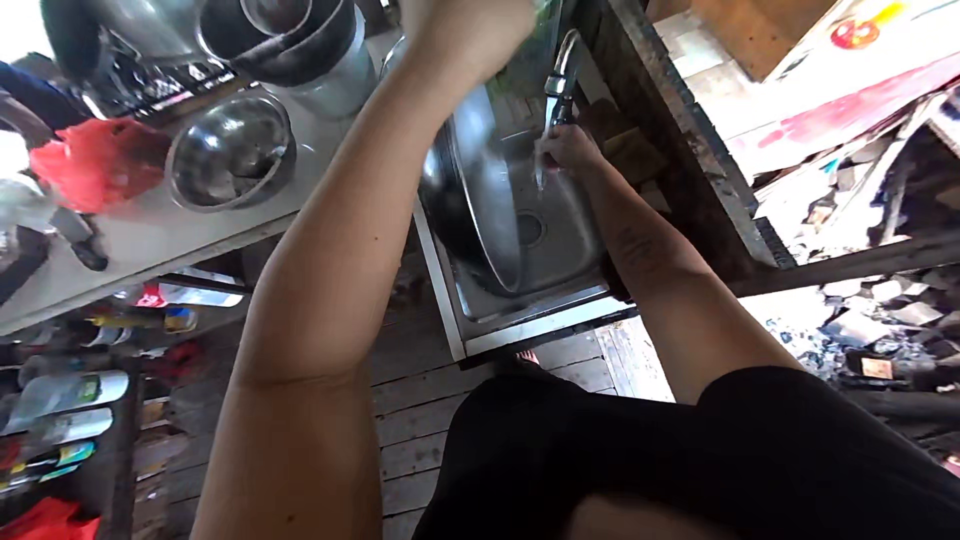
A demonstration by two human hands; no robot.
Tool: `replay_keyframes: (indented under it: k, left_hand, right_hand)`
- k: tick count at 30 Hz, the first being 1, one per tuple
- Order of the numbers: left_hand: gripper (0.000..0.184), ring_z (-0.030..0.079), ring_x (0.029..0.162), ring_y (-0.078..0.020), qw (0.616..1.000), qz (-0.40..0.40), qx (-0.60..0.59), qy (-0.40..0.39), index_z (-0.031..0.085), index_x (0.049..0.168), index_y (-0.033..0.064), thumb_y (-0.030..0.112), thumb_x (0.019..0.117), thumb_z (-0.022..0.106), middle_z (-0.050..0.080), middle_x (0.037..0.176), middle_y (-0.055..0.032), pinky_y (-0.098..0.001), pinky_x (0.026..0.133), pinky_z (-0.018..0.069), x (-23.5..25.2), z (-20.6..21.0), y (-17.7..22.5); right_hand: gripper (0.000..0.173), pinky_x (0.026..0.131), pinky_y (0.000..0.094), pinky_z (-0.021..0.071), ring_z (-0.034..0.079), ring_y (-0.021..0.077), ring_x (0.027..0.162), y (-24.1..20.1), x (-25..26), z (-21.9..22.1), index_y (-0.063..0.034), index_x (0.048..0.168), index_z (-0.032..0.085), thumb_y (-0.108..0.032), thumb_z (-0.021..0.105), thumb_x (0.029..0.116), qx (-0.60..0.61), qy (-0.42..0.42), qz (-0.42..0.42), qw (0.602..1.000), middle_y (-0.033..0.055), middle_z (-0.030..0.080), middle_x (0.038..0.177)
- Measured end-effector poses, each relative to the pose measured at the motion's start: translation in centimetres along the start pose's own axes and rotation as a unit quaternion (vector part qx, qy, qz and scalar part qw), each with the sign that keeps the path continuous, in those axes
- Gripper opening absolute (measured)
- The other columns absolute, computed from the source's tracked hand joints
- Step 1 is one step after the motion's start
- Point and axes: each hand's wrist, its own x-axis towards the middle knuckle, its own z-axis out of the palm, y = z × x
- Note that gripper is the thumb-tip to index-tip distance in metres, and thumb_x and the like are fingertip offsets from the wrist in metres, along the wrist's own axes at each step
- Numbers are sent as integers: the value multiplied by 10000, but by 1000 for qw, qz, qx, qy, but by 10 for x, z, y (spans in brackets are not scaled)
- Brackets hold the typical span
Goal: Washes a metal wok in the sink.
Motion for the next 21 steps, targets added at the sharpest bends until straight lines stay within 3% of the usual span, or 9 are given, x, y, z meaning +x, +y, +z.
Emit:
replay_keyframes:
  k: [2, 3, 5, 8, 10, 12, 14, 18, 21]
  left_hand:
    - [456, 634, 1132, -279, 993, -50, -93, 61, 651, 1180, -2, 190, 791, 790, 671, 1161, -176, -521, 990, 489, 1, 10, -34]
    - [681, 620, 1197, -227, 980, -74, -164, 90, 542, 1320, -24, 124, 724, 835, 634, 1263, -167, -430, 1030, 514, -4, 22, -54]
    - [933, 599, 1229, -192, 928, -118, -326, 133, 376, 1479, -21, -20, 675, 848, 574, 1360, -166, -350, 1020, 536, -21, 55, -88]
    - [845, 624, 1172, -209, 856, -175, -449, 186, 434, 1437, -19, -45, 696, 839, 602, 1307, -169, -380, 977, 560, -46, 114, -136]
    - [757, 641, 1100, -194, 829, -206, -475, 211, 468, 1385, -24, -52, 712, 814, 622, 1237, -152, -373, 926, 571, -63, 142, -160]
    - [683, 648, 1039, -170, 818, -229, -482, 215, 506, 1334, -24, -65, 718, 798, 640, 1174, -132, -358, 891, 572, -77, 156, -181]
    - [660, 646, 1044, -169, 809, -258, -489, 200, 512, 1331, -24, -84, 735, 788, 640, 1180, -137, -355, 900, 567, -88, 163, -194]
    - [637, 653, 1012, -130, 815, -242, -492, 188, 523, 1303, -27, -116, 728, 782, 654, 1141, -107, -325, 886, 573, -87, 163, -185]
    - [613, 664, 986, -142, 815, -255, -489, 179, 553, 1270, -26, -101, 716, 804, 669, 1112, -117, -336, 865, 580, -84, 165, -184]
  right_hand:
    - [316, 706, 321, 566, 639, 129, 738, -2, 7, -1, 22, 1189, 648, -262, 587, 1066, -21, -28, -7, 999, 104, 685, 940]
    - [318, 707, 310, 568, 642, 113, 736, -3, 10, -2, 9, 1181, 650, -280, 581, 1068, -20, -23, -7, 1000, 84, 686, 932]
    - [324, 810, 376, 584, 682, 191, 843, -7, 15, -8, 24, 1269, 624, -222, 570, 1066, -29, 4, -1, 1000, 158, 697, 1041]
    - [311, 843, 423, 590, 700, 243, 901, -9, 14, -11, 9, 1284, 618, -168, 638, 1029, -100, -65, 20, 993, 183, 703, 1095]
    - [321, 878, 470, 583, 707, 282, 953, -6, 20, -14, 1, 1274, 645, -147, 668, 990, -100, -9, 14, 995, 194, 709, 1122]
    - [316, 916, 527, 559, 706, 335, 1000, -5, 27, -19, 21, 1261, 654, -118, 659, 978, -132, -11, 11, 991, 223, 709, 1147]
    - [294, 897, 474, 577, 711, 286, 983, -1, 29, -15, -2, 1264, 658, -148, 664, 1009, -115, -83, 13, 990, 187, 718, 1138]
    - [290, 823, 446, 557, 674, 256, 898, -3, 37, -18, 5, 1273, 639, -143, 591, 1027, -80, 1, 37, 996, 194, 698, 1093]
    - [319, 832, 392, 577, 686, 208, 901, 0, 41, -12, -18, 1278, 634, -249, 588, 1063, -88, -82, 58, 991, 149, 705, 1089]
